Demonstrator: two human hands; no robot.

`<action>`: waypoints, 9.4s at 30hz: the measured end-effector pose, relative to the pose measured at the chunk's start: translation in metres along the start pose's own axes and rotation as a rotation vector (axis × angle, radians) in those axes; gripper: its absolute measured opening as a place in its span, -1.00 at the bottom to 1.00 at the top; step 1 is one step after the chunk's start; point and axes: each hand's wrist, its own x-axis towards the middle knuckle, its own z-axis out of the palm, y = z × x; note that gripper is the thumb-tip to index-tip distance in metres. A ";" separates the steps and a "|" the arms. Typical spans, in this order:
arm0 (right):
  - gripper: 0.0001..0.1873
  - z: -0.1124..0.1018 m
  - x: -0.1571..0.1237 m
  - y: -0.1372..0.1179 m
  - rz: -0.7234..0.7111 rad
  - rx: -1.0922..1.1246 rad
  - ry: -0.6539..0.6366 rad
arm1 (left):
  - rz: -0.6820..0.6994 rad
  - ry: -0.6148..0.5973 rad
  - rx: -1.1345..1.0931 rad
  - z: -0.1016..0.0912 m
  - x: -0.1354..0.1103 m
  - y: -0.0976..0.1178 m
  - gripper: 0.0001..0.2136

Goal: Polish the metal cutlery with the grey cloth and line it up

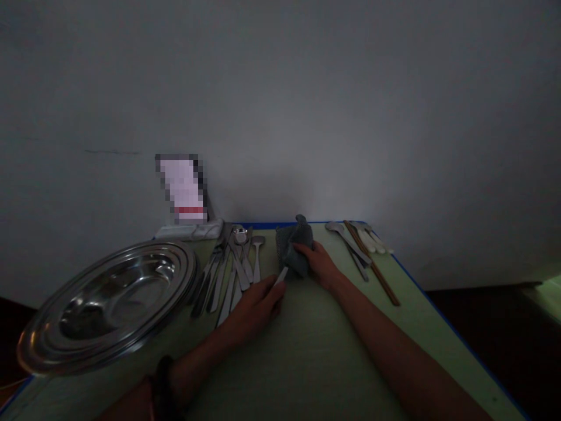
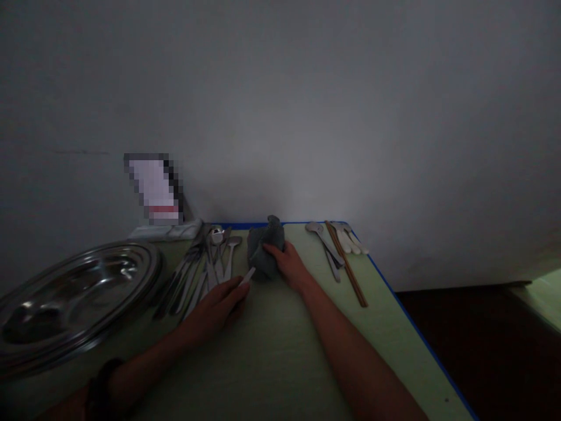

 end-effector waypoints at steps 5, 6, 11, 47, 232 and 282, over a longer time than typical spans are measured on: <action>-0.85 -0.001 0.002 -0.003 0.036 0.104 0.005 | 0.008 -0.053 -0.062 -0.006 0.006 -0.005 -0.75; -0.87 -0.002 0.002 -0.004 0.045 0.114 0.004 | 0.009 -0.057 -0.065 -0.007 0.006 -0.006 -0.75; -0.84 -0.007 0.000 -0.007 0.066 0.102 0.000 | -0.025 -0.043 -0.045 -0.006 0.004 -0.005 -0.73; -0.76 -0.003 0.012 0.005 -0.113 0.184 0.114 | 0.104 -0.215 0.136 -0.006 -0.009 0.005 -0.58; -0.65 -0.001 0.001 0.004 -0.101 0.012 0.150 | 0.204 -0.183 0.411 0.005 -0.012 0.007 -0.81; -0.72 0.002 0.002 -0.002 -0.051 0.146 -0.016 | 0.363 -0.178 0.879 0.008 -0.018 0.007 -0.73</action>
